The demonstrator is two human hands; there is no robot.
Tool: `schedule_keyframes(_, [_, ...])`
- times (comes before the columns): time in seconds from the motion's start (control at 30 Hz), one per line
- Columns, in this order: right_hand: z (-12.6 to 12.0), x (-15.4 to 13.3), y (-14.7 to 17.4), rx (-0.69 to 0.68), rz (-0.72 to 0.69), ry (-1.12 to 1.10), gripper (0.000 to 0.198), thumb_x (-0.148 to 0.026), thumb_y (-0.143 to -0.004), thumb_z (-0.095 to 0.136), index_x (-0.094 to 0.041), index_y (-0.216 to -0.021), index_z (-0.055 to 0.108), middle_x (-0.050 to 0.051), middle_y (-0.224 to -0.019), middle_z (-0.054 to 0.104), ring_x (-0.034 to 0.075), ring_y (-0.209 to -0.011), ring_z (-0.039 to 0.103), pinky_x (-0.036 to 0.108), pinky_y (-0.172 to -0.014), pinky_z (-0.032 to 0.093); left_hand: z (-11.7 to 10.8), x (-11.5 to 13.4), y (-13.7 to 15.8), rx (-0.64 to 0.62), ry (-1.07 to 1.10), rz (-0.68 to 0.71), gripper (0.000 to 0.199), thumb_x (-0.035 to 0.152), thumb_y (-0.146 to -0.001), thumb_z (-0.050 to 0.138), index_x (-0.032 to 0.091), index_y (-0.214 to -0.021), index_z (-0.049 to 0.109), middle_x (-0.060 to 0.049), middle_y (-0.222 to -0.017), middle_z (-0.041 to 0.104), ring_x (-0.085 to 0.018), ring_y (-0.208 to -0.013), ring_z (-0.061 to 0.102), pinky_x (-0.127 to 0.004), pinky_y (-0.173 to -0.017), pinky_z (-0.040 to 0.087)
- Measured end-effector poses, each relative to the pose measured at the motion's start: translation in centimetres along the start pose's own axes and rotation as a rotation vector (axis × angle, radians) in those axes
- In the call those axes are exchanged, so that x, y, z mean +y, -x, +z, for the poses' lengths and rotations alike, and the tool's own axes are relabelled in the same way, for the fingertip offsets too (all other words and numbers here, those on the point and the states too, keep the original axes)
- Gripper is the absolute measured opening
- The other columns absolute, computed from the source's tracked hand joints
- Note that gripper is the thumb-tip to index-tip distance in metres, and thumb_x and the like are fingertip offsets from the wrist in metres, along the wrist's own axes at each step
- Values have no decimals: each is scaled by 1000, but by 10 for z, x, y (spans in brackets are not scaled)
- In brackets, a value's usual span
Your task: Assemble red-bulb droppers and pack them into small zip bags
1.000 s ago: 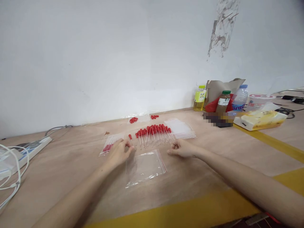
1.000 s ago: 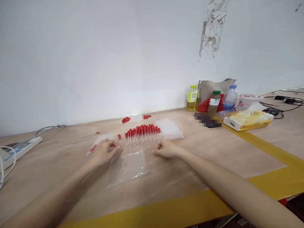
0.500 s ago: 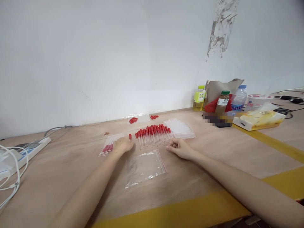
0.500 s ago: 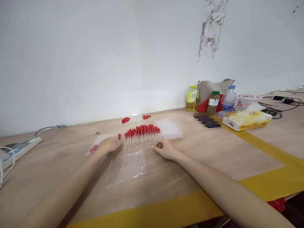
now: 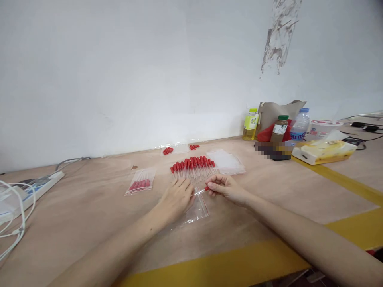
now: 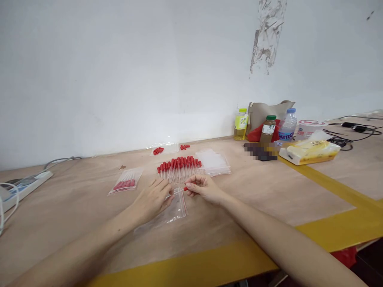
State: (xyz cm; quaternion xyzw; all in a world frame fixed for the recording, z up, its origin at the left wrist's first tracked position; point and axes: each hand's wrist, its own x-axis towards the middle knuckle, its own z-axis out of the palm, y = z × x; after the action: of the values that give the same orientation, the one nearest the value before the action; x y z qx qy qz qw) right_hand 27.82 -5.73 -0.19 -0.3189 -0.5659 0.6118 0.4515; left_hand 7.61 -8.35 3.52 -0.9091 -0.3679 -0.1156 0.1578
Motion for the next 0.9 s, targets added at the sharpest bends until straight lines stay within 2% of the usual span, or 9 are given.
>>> schedule_keyframes(0.07, [-11,-2,-4,80,-15,22,28,-37,-62,68,-14,-71,55,-1,-65,61,6,-56,55,20,-57,43,2,-3,9,21,171,-46,27,30,-84,45,15,-106,50,-10,-102,54,-24,-94,50,-39,-80,42])
schedule_keyframes(0.13, [-26,-5,-8,194,-38,72,31,-41,-62,67,-14,-68,53,-2,-62,60,6,-53,54,19,-54,42,5,-6,20,-10,300,-27,42,35,-85,45,20,-123,38,-9,-120,46,-23,-108,45,-39,-89,39])
schedule_keyframes(0.27, [-48,-6,-13,356,-60,154,37,-48,-60,65,-15,-67,52,-3,-58,57,5,-48,51,19,-49,39,16,-11,34,-145,379,60,47,39,-87,40,27,-131,30,-5,-136,33,-24,-125,28,-44,-102,23])
schedule_keyframes(0.43, [-44,4,-15,313,-27,201,40,-52,-58,63,-15,-64,49,-3,-53,55,6,-45,49,20,-47,39,28,-11,37,-191,495,-37,52,40,-88,37,25,-135,22,-5,-140,26,-22,-128,23,-43,-104,22])
schedule_keyframes(0.7, [-41,4,-15,362,-20,213,44,-56,-56,62,-16,-64,49,-3,-53,54,6,-44,48,21,-47,39,28,-11,37,-177,532,-46,52,39,-87,40,25,-134,25,-6,-138,30,-22,-126,26,-44,-104,21])
schedule_keyframes(0.9, [-36,6,-13,319,-17,188,39,-52,-60,63,-16,-65,49,-3,-54,54,6,-46,49,20,-48,39,28,-10,37,-163,531,-48,50,37,-87,41,25,-133,27,-6,-137,32,-22,-125,28,-44,-104,22])
